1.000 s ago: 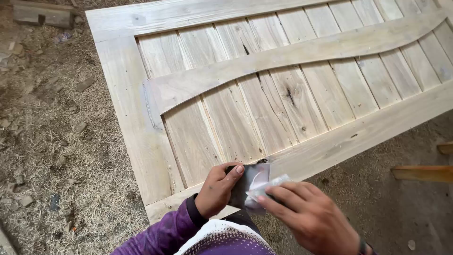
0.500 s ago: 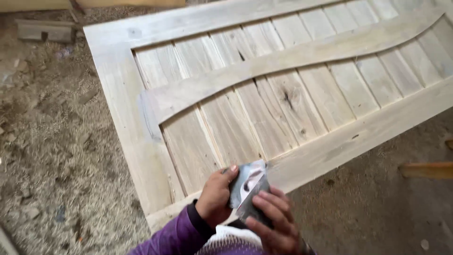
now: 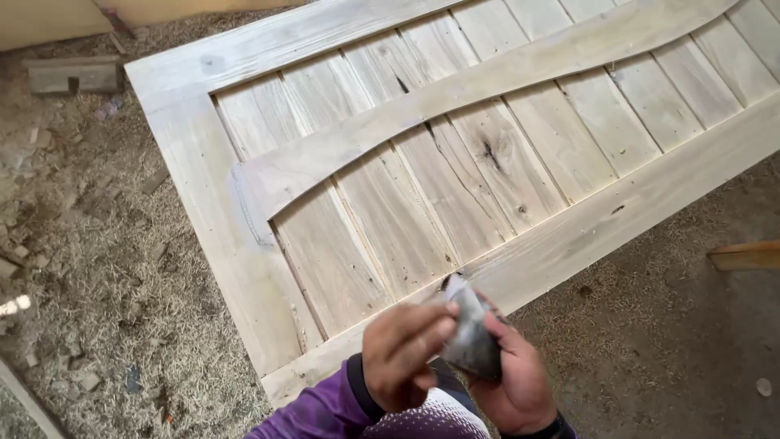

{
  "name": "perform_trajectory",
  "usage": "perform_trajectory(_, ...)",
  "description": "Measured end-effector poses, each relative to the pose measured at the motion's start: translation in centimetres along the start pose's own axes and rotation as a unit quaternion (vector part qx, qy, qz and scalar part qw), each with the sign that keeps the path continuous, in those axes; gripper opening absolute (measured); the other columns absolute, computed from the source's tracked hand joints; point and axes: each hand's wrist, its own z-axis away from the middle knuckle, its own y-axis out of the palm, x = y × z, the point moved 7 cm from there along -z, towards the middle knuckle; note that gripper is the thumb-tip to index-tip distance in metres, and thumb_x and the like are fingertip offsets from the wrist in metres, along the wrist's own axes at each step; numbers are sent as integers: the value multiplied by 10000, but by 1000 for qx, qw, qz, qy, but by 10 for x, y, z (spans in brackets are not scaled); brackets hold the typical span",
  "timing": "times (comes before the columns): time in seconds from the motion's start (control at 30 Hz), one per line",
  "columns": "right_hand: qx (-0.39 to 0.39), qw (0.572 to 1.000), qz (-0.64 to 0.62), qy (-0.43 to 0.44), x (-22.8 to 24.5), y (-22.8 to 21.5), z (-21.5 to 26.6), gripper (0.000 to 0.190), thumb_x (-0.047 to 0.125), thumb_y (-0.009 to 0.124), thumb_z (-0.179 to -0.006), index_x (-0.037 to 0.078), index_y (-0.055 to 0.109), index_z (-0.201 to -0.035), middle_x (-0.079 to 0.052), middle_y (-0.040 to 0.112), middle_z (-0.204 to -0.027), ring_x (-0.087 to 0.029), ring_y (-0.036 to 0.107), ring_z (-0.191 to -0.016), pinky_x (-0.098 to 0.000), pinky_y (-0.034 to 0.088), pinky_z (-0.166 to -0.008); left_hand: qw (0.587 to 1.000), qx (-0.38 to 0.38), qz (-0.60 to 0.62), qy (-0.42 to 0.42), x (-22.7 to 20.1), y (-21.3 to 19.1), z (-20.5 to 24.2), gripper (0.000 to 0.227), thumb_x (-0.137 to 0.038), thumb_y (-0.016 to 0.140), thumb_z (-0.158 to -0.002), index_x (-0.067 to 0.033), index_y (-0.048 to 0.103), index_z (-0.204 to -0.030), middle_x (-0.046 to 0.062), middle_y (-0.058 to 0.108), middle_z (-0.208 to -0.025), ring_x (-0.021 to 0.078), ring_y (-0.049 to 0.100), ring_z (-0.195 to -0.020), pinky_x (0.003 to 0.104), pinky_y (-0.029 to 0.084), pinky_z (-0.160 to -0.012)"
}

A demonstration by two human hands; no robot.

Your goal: Applying wood filler to a wooden door using a putty knife and smoothing it.

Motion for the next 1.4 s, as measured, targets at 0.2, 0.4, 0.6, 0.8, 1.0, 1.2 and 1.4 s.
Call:
perform_trajectory(0.2,92,982,-64,154,1,27,21,488,246,474,-1004,78,547,-1456,-150,674,-1259,-279,682,-1054,-482,567,-904,946,190,-206,165,-22,21,3,444,-357,502,-1155,5,591,-1397,221,667,-1327,303,719,-971,416,612,-832)
perform_trajectory(0.4,-24,997,28,68,25,16,26,501,236,519,-949,88,560,-1426,-145,669,-1278,-275,685,-1100,-476,571,-923,931,254,-243,97,10,20,39,464,-315,566,-1088,57,621,-1360,226,720,-1204,269,686,-853,388,561,-704)
perform_trajectory(0.6,81,926,165,-330,46,13,33,455,98,578,-957,20,573,-1405,-228,677,-1305,-415,691,-1167,-571,573,-1020,882,1,188,-432,95,16,65,347,-244,485,-1116,61,640,-1176,163,734,-1027,241,718,-868,382,604,-775)
perform_trajectory(0.8,336,480,526,-616,8,39,42,303,138,680,-991,134,659,-1293,-127,619,-1359,-319,574,-1312,-534,438,-1200,584,-152,451,-658,101,21,78,419,-295,410,-1055,24,646,-1188,137,736,-1042,231,730,-886,381,610,-823)
perform_trajectory(1.0,248,418,678,-552,39,42,35,351,32,610,-922,123,702,-1248,-111,690,-1321,-248,612,-1248,-418,475,-1090,714,-159,360,-579,128,-6,110,439,-319,493,-1105,89,643,-1164,109,683,-967,193,644,-840,342,567,-770)
perform_trajectory(1.2,262,371,706,-543,23,97,74,412,34,590,-867,113,717,-1251,-94,697,-1269,-269,632,-1184,-447,484,-1016,882,-87,78,-458,104,-18,82,467,-347,531,-1062,87,689,-1132,61,726,-913,104,635,-836,246,551,-741)
perform_trajectory(1.4,347,387,729,-445,-12,31,13,400,107,629,-884,115,700,-1278,-84,714,-1203,-257,647,-1127,-439,494,-970,875,-141,-7,-463,127,-67,100,437,-323,522,-1083,80,690,-1096,55,675,-872,109,586,-785,253,512,-695)
